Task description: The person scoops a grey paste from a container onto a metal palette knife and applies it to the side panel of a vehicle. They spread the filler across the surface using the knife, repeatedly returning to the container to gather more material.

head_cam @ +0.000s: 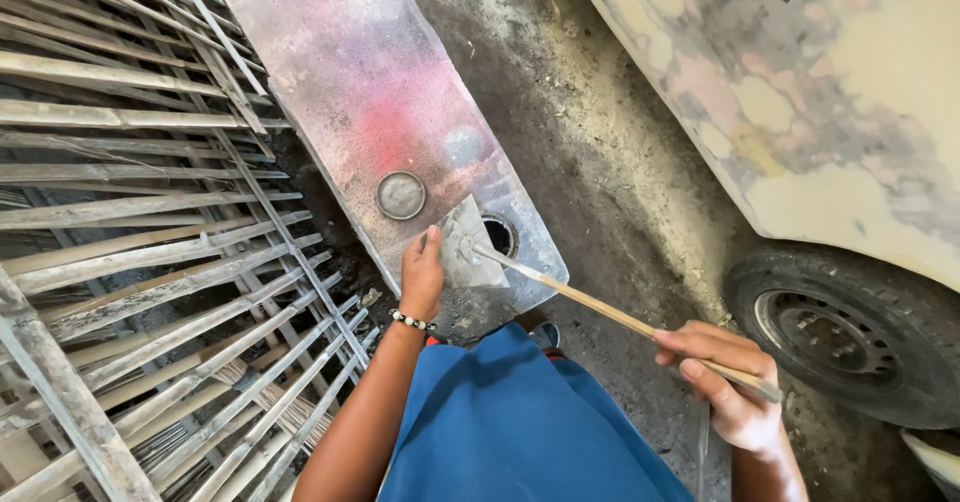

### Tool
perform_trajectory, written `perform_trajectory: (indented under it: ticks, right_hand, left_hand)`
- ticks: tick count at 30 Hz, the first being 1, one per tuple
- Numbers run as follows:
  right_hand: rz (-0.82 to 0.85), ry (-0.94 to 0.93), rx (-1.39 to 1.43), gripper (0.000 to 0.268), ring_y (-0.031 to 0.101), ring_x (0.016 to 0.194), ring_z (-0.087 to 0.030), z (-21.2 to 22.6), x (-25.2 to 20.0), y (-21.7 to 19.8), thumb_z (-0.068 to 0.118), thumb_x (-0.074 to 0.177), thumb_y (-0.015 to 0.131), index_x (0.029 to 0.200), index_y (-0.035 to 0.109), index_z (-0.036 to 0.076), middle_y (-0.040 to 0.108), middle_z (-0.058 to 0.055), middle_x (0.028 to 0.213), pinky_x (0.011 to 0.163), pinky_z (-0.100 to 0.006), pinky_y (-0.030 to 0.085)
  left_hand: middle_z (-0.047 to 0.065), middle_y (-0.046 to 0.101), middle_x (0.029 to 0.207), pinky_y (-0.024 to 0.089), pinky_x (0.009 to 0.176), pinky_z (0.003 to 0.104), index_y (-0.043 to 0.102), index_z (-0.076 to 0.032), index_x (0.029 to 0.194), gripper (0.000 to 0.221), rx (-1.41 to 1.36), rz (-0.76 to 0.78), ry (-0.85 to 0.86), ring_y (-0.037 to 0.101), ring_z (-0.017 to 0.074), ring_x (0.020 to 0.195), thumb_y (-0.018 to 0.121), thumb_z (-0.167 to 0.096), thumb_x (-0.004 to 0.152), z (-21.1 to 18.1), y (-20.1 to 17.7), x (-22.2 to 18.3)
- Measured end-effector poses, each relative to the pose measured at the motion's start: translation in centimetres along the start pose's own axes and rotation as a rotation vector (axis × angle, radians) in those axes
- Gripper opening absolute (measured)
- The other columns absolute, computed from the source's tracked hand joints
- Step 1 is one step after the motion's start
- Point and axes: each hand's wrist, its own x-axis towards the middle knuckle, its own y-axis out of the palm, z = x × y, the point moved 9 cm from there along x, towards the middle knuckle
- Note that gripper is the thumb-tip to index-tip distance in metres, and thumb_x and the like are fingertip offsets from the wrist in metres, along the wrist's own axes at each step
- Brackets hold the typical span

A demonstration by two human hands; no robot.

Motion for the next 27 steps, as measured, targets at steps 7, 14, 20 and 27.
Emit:
perform_trajectory:
  ticks: [7, 14, 20, 27]
  right_hand:
    - [-0.071, 0.112, -0.003, 0.035, 0.054, 0.049, -0.007, -1.3, -0.1, 0.1, 0.01, 0.091, 0.058, 0.119, 0.074, -0.002, 0.08, -0.014, 0.088, 0.043, -0.021, 0.042]
    - [-0.02, 0.014, -0.028, 0.033, 0.06, 0.063, -0.013, -1.2, 1.0, 1.5, 0.008, 0.091, 0.06, 0.119, 0.075, -0.001, 0.077, -0.013, 0.09, 0.054, -0.025, 0.048]
    - [0.08, 0.012, -0.087, 0.035, 0.067, 0.069, -0.02, -2.9, 0.0, 1.8, 0.007, 0.078, 0.064, 0.108, 0.08, -0.002, 0.072, -0.015, 0.086, 0.059, -0.03, 0.052]
    - [0.01, -0.063, -0.044, 0.033, 0.07, 0.076, -0.019, 0.8, 1.1, 1.5, 0.01, 0.083, 0.062, 0.11, 0.076, -0.002, 0.075, -0.015, 0.091, 0.064, -0.03, 0.056]
  left_hand:
    - [0.003, 0.07, 0.111, 0.048, 0.092, 0.026, 0.068, 0.003, 0.123, 0.042, -0.028, -0.021, -0.033, 0.059, 0.0089, 0.1, 0.053, -0.032, 0.107, 0.4, -0.2, 0.0]
    - [0.01, 0.071, 0.112, 0.055, 0.09, 0.036, 0.064, 0.002, 0.12, 0.039, -0.386, 0.023, -0.239, 0.068, 0.0204, 0.1, 0.05, -0.032, 0.107, -0.5, 1.2, -0.9]
    - [0.01, 0.07, 0.112, 0.055, 0.09, 0.036, 0.063, 0.001, 0.119, 0.037, -0.397, -0.019, -0.243, 0.067, 0.0201, 0.1, 0.051, -0.032, 0.107, 0.2, 0.5, -0.3]
    - [0.002, 0.068, 0.11, 0.048, 0.091, 0.026, 0.064, 0.002, 0.123, 0.043, -0.059, -0.08, -0.072, 0.058, 0.0089, 0.1, 0.054, -0.036, 0.106, 1.1, -1.1, 1.3]
